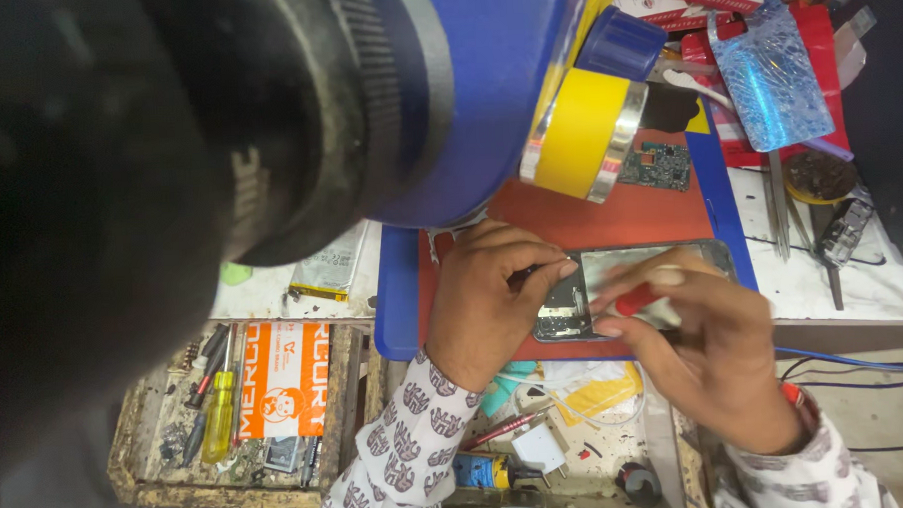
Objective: The person uses a red-handled screwdriver to remove screws from a disassembled smartphone placed on a red mat. They manipulate the phone's internal components and casing, occasionally lifting the device to inspect it. The work is performed under a microscope in a cluttered workspace.
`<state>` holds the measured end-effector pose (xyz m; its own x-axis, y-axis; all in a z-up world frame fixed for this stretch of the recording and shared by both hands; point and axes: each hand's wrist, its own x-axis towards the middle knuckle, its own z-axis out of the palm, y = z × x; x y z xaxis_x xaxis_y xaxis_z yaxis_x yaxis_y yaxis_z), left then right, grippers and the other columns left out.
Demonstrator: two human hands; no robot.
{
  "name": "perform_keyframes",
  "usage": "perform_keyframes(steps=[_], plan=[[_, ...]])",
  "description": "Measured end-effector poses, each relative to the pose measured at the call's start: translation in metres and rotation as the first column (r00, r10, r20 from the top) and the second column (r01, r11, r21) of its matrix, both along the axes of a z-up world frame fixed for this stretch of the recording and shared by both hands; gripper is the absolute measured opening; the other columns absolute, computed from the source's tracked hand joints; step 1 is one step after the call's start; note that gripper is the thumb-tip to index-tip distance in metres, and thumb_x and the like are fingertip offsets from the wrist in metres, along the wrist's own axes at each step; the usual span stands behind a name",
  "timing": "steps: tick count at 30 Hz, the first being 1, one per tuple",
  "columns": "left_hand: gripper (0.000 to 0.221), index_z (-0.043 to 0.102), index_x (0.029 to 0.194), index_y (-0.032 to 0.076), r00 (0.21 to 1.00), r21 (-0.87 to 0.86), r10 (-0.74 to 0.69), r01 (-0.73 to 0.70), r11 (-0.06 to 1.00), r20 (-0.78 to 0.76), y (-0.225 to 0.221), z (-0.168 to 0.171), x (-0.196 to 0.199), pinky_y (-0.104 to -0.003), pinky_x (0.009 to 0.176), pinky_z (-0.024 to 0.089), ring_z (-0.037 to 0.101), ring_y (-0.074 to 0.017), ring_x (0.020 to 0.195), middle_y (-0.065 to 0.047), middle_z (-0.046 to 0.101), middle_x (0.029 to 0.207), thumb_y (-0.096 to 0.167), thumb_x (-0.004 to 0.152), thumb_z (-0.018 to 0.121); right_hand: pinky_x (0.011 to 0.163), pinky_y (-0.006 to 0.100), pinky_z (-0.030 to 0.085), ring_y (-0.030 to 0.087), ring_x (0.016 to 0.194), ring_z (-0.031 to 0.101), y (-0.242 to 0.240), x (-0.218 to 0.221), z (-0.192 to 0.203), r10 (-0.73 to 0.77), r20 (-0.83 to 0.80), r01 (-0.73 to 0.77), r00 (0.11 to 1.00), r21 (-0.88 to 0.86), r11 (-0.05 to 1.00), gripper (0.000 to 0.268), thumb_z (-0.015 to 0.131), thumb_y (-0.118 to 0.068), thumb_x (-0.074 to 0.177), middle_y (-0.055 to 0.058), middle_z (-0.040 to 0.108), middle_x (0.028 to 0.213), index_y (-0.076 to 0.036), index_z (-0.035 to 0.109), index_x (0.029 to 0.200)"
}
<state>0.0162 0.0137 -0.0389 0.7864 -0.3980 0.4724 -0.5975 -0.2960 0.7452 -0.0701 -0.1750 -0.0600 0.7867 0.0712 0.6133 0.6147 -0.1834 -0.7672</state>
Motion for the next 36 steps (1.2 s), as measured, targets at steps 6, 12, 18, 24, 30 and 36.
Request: perform_keyframes(steps=[6,12,18,24,30,36], plan=[[0.007,0.078,0.088,0.007,1.000,-0.010,-0.003,0.003,1.000,-0.009,0.000,-0.001,-0.001,-0.036,0.084,0.053,0.070,-0.0223,0.088,-0.004,0.076,0.088,0.012,0.083,0.080,0.088,0.032,0.064,0.021,0.108,0.072,0.004,-0.001,0.002,-0.136,0.051,0.143,0.989,-0.166,0.976,0.071,0.085,0.002,0.088,0.010,0.067,0.115,-0.019,0.043,0.141],[0.005,0.079,0.089,0.007,1.000,0.001,-0.012,0.012,1.000,0.025,0.003,0.001,-0.002,-0.036,0.084,0.053,0.070,-0.0224,0.090,-0.004,0.076,0.090,0.008,0.084,0.079,0.087,0.037,0.058,0.026,0.108,0.071,0.001,0.002,0.007,-0.081,0.116,0.111,0.990,-0.290,0.951,0.078,0.081,0.003,0.081,0.016,0.067,0.117,-0.012,0.034,0.142],[0.007,0.078,0.089,0.005,0.999,-0.016,-0.004,0.004,1.000,-0.040,0.002,0.000,0.000,-0.034,0.075,0.054,0.069,-0.0217,0.086,-0.005,0.075,0.088,0.009,0.083,0.080,0.082,0.034,0.070,0.022,0.097,0.072,-0.007,0.009,-0.005,0.054,-0.024,-0.054,0.998,0.001,0.999,0.073,0.072,0.012,0.092,0.014,0.061,0.115,-0.022,0.036,0.146],[0.008,0.078,0.090,0.005,1.000,-0.038,-0.011,0.011,0.999,-0.001,0.004,0.000,0.001,-0.035,0.080,0.054,0.070,-0.0218,0.087,-0.005,0.076,0.089,0.009,0.083,0.080,0.079,0.029,0.066,0.023,0.103,0.074,0.003,0.003,0.002,0.155,-0.098,-0.168,0.983,-0.134,0.977,0.066,0.060,0.016,0.095,0.015,0.067,0.121,-0.020,0.035,0.145],[0.007,0.078,0.089,0.005,1.000,-0.025,-0.015,0.015,1.000,0.009,0.005,-0.004,0.002,-0.036,0.084,0.053,0.070,-0.0227,0.087,-0.005,0.076,0.089,0.009,0.083,0.080,0.085,0.034,0.070,0.022,0.100,0.073,0.005,0.006,-0.011,0.061,-0.077,-0.067,0.995,-0.066,0.996,0.069,0.065,0.015,0.095,0.014,0.060,0.113,-0.025,0.040,0.145],[0.007,0.078,0.090,0.005,0.999,-0.043,-0.031,0.031,0.999,-0.010,0.009,-0.002,0.002,-0.036,0.085,0.054,0.071,-0.0221,0.088,-0.005,0.076,0.089,0.008,0.083,0.079,0.087,0.034,0.063,0.029,0.115,0.069,0.010,0.004,-0.009,0.129,-0.071,-0.130,0.989,-0.015,0.991,0.069,0.057,0.017,0.096,0.020,0.063,0.121,-0.025,0.034,0.146]])
